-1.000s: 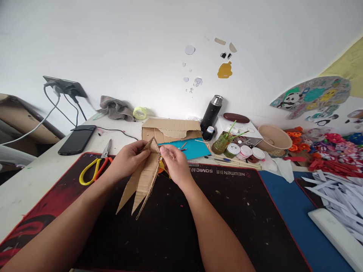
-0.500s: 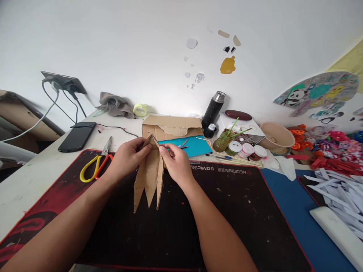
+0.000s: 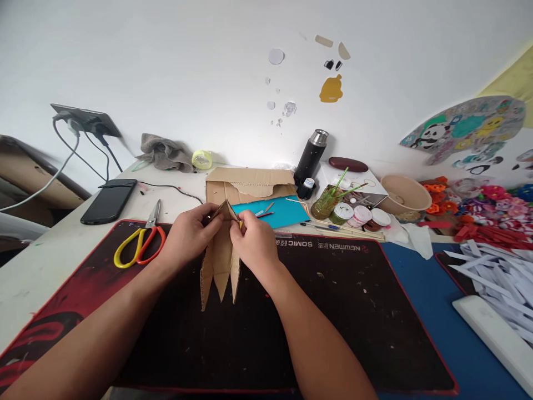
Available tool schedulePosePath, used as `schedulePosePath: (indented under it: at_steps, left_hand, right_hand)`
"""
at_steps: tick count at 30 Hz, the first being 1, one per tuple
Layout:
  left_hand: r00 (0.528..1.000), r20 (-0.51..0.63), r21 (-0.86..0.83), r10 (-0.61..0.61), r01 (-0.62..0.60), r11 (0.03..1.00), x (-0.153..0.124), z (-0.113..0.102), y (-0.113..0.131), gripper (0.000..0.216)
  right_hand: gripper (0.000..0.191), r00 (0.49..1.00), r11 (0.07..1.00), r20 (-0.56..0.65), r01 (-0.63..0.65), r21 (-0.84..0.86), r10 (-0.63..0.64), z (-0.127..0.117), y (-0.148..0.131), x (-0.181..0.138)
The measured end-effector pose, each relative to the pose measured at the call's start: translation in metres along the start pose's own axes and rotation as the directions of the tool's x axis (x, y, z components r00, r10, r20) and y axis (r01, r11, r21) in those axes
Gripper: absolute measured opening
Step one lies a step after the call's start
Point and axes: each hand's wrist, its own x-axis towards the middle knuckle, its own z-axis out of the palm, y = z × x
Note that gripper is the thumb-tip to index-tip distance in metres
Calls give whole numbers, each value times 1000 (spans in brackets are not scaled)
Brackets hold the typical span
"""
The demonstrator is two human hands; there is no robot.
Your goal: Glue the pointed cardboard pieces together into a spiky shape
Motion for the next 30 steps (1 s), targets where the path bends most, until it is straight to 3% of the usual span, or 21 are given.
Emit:
schedulePosePath:
  at_steps: [9,15,22,30]
  left_hand:
    - [1000,-15,-44,3,-3,999,-2,7,1,24]
    - [989,-150,-58,-1,-8,998,-1,5,-1,22]
    - [1000,-25,-22,-18,17,1000,0,12,-3,22]
    - [1000,15,-58,-15,16,998,0,9,-3,24]
  right_hand:
    - [9,1000,999,-10,2,-42,-2,-1,1,1]
    - [15,1000,996,-4,30,-80,-30,-4,-1,1]
    - [18,995,975,-60,67,-214,-81,1,3,1]
    - [19,998,988,1,58,-142,-58,-2,1,1]
